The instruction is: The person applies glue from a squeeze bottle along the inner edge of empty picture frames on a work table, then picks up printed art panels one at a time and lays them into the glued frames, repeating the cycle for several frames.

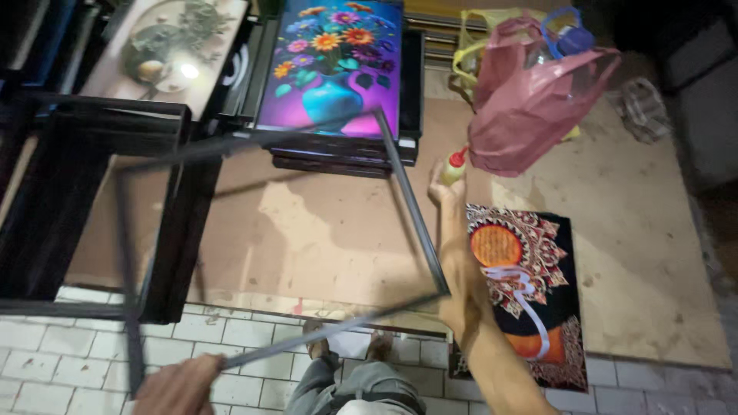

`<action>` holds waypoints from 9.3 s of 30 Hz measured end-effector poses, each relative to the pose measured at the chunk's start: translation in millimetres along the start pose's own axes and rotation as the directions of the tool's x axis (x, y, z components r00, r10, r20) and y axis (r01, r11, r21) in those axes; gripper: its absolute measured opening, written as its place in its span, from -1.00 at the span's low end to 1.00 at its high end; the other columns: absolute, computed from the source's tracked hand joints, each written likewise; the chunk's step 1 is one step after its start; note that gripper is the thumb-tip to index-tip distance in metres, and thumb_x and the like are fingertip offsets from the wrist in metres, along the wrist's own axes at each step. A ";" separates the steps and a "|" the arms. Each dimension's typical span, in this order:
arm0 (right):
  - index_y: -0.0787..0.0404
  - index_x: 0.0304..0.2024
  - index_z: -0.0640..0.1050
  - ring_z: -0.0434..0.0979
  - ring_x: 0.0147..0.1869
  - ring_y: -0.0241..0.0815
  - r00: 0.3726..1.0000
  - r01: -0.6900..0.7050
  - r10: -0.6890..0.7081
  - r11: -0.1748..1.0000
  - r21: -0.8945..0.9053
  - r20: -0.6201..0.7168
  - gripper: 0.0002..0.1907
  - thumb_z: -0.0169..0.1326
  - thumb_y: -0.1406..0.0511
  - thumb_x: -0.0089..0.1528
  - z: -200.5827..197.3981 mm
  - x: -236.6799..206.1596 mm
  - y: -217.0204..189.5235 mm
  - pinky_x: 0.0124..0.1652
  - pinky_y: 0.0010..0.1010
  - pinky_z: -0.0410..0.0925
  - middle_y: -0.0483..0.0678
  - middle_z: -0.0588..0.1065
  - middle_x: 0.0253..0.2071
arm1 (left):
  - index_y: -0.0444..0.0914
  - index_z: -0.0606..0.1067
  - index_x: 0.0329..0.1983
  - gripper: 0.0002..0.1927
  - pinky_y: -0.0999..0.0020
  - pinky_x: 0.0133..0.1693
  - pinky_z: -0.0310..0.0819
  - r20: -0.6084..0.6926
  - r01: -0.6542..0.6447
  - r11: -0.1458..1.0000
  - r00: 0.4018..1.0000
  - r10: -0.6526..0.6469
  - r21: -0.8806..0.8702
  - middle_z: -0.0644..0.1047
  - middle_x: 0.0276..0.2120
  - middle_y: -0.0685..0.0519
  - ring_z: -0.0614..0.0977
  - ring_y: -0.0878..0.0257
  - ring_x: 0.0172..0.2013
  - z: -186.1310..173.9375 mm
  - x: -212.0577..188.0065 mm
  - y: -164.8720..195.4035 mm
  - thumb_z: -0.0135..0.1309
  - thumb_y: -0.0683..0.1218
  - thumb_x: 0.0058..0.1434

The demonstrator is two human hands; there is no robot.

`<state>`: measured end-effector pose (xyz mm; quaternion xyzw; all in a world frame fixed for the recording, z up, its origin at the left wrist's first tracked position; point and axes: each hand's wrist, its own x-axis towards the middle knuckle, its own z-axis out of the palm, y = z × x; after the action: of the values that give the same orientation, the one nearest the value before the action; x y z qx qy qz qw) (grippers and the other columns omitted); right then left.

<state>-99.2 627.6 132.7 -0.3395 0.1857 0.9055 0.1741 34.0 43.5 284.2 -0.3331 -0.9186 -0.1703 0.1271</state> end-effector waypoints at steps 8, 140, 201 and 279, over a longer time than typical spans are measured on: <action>0.28 0.08 0.51 0.56 0.06 0.03 0.883 0.335 -0.069 0.787 -0.518 0.465 -0.45 0.32 0.12 0.15 28.2 -45.0 -63.1 -0.02 -0.16 0.60 0.11 0.57 -0.04 | -0.32 0.58 -0.15 -0.68 0.09 -0.25 0.51 0.022 -0.051 0.961 0.998 0.060 -0.272 0.64 -0.28 -0.11 0.65 0.00 -0.29 73.6 -39.7 5.4 0.10 -0.30 -0.02; 0.28 0.06 0.59 0.60 0.17 0.10 0.440 0.523 0.495 -0.819 0.234 0.749 -0.40 0.46 0.18 0.03 -136.5 -164.0 58.3 0.14 -0.13 0.49 0.13 0.59 0.05 | -0.26 0.43 0.11 -0.71 0.11 -0.13 0.72 0.630 0.247 -0.602 0.512 -0.584 -0.759 0.56 -0.14 0.00 0.66 0.16 -0.16 262.9 -63.0 -55.5 0.14 -0.24 0.34; 0.26 -0.03 0.64 0.70 -0.19 -0.23 0.891 0.431 0.371 -0.873 -0.231 0.262 -0.47 0.42 0.28 -0.05 -151.3 -144.1 149.1 -0.10 -0.34 0.55 0.02 0.68 -0.23 | -0.39 0.43 0.01 -0.79 0.16 -0.03 0.72 0.621 0.255 -0.599 0.563 -0.545 -0.759 0.56 -0.11 -0.09 0.69 0.07 -0.11 266.0 -62.8 -56.2 0.08 -0.18 0.39; 0.42 0.13 0.43 0.66 -0.18 0.04 0.940 0.333 -0.259 0.563 -0.756 0.221 -0.66 0.07 0.32 0.38 -148.9 -151.6 9.0 -0.35 -0.38 0.59 0.16 0.56 -0.12 | -0.43 0.45 -0.04 -0.77 0.12 -0.09 0.71 0.637 0.354 -0.536 0.529 -0.561 -0.766 0.58 -0.18 -0.10 0.69 0.10 -0.20 202.5 -66.2 -55.3 0.10 -0.21 0.29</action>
<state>86.3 523.4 133.3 -0.3686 -0.2953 0.8658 0.1654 22.8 46.5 64.4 0.2012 -0.4641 -0.8390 -0.2005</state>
